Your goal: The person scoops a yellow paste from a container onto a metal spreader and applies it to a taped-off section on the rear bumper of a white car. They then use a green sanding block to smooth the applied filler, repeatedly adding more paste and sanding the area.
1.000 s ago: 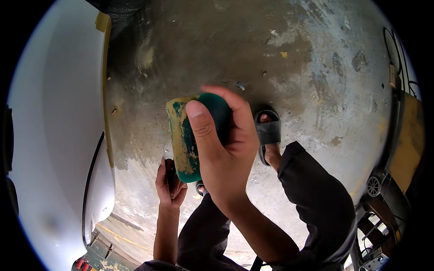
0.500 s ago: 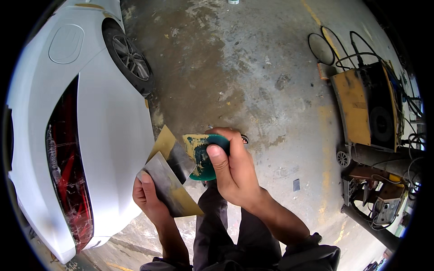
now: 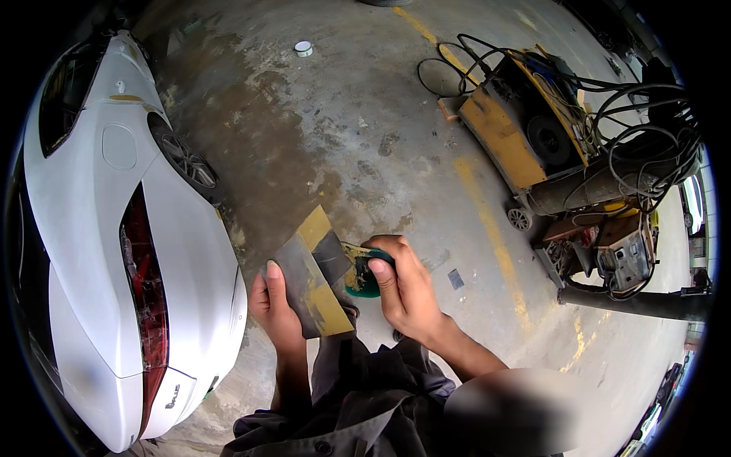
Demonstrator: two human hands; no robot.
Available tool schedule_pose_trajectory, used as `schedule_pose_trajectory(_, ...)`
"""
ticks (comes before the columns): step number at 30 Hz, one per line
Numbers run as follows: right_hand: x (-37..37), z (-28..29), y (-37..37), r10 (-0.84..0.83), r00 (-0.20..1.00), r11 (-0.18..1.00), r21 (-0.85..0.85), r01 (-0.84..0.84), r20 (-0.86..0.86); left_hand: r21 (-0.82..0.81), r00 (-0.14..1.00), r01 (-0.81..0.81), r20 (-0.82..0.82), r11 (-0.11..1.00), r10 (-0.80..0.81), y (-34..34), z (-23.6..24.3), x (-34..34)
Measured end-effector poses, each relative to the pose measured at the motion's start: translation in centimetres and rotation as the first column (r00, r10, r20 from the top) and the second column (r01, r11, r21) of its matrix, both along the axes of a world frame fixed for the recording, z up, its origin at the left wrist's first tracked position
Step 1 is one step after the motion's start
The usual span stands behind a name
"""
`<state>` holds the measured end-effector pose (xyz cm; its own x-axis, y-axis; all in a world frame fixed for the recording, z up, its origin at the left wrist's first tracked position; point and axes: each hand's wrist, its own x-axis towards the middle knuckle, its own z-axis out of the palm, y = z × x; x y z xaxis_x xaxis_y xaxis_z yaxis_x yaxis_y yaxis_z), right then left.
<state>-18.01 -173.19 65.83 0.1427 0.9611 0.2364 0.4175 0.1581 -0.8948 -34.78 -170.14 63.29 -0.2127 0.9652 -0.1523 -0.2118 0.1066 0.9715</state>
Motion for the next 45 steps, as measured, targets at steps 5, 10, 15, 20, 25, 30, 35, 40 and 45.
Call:
schedule_pose_trajectory(5,6.4,2.0,-7.0,-0.088,0.996,0.993,0.074,0.088,-0.010,0.025,0.997,0.076,0.009,0.997,-0.076,-5.7,1.9,6.5)
schedule_pose_trajectory(10,12.0,3.4,-14.6,-0.129,0.991,0.987,0.092,0.132,-0.041,0.024,0.996,0.070,0.061,0.997,-0.072,-12.0,3.9,13.1)
schedule_pose_trajectory(15,15.7,3.4,-20.3,-0.109,0.993,0.989,0.094,0.112,-0.037,0.092,0.991,0.118,0.046,0.989,-0.122,-16.5,5.8,17.0)
schedule_pose_trajectory(20,18.1,4.0,-22.6,-0.288,0.949,0.950,0.084,0.300,-0.133,0.182,0.990,0.133,0.028,0.974,-0.140,-19.3,7.3,19.0)
schedule_pose_trajectory(25,18.4,7.7,-22.5,-0.352,0.901,0.886,0.218,0.408,-0.255,0.250,0.972,0.216,-0.145,0.944,-0.184,-21.7,7.9,18.8)
schedule_pose_trajectory(30,16.6,5.7,-25.0,-0.145,0.989,0.975,0.167,0.147,-0.022,0.305,0.985,0.162,-0.114,0.939,-0.132,-21.3,8.1,18.5)
schedule_pose_trajectory(35,18.4,5.5,-23.8,-0.391,0.898,0.909,0.065,0.411,-0.203,0.317,0.992,0.126,-0.048,0.940,-0.117,-21.1,8.2,18.1)
schedule_pose_trajectory(40,18.0,8.6,-21.6,-0.396,0.883,0.841,0.288,0.459,-0.253,0.278,0.959,0.264,-0.178,0.923,-0.221,-21.5,8.1,16.7)
schedule_pose_trajectory(45,16.3,7.2,-21.9,-0.310,0.944,0.855,0.401,0.330,-0.116,0.261,0.962,0.252,-0.173,0.932,-0.212,-21.1,8.1,17.0)
